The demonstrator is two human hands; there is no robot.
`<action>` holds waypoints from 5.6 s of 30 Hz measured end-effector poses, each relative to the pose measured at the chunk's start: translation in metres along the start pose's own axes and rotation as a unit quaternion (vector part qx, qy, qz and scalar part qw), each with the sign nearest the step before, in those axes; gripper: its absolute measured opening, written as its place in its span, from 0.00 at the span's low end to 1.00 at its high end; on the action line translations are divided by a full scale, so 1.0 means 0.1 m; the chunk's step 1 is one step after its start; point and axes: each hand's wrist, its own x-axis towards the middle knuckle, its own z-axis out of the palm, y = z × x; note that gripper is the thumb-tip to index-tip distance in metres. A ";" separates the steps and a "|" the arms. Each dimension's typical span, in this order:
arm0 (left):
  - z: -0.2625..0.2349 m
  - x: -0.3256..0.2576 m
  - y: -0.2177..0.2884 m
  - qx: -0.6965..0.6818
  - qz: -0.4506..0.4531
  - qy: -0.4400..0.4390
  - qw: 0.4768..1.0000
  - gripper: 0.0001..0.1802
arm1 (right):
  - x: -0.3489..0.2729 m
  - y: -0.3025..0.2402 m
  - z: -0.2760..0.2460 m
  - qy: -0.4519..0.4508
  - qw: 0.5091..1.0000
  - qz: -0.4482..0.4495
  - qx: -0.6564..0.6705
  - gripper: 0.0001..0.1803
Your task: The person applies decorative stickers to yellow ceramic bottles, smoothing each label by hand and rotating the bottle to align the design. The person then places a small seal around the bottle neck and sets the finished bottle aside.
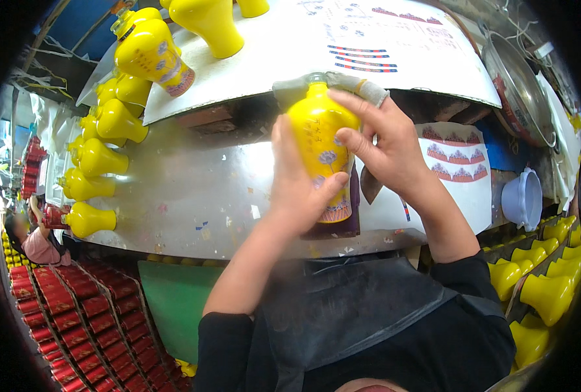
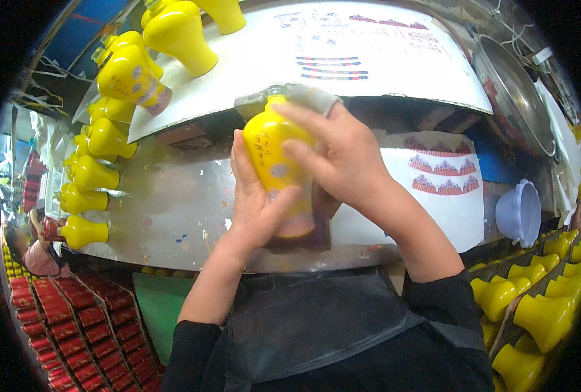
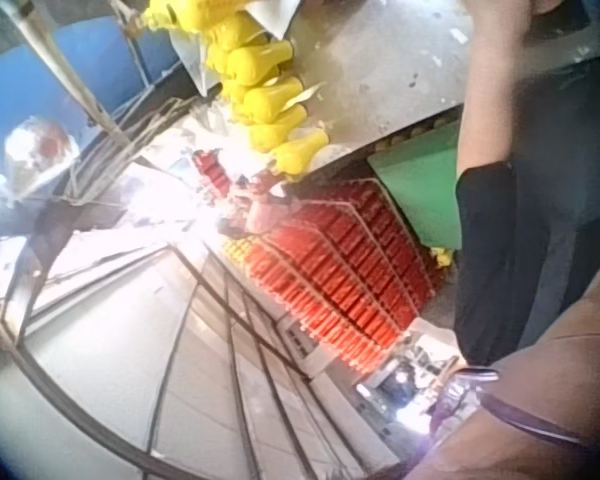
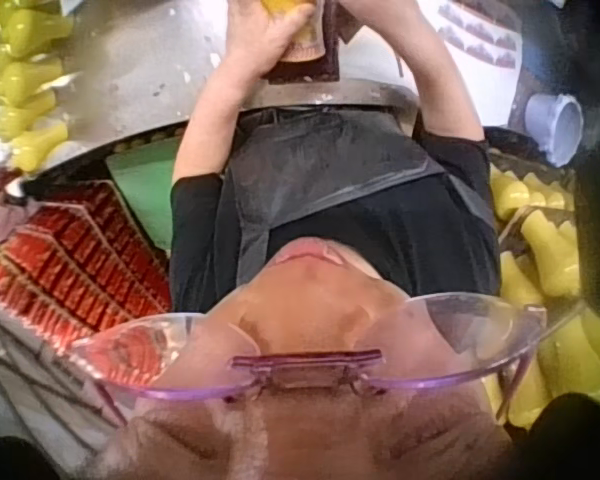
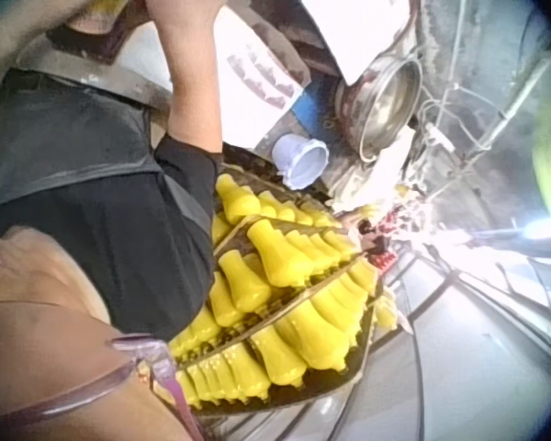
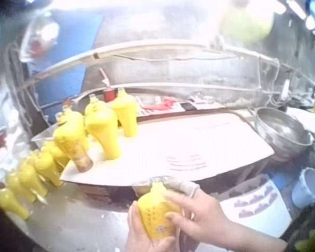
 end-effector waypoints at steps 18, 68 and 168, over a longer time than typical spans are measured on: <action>0.09 -0.03 -0.04 0.054 0.036 0.019 0.998 0.57 | 0.03 0.03 0.02 -0.034 0.971 -0.120 -0.203 0.24; 0.11 -0.11 -0.04 -0.105 -0.056 0.038 0.992 0.52 | -0.58 0.11 0.30 -0.041 0.946 0.237 0.215 0.47; -0.03 -0.24 0.06 -0.440 -0.163 0.034 0.883 0.44 | -0.73 0.13 0.07 0.197 0.962 0.074 0.172 0.16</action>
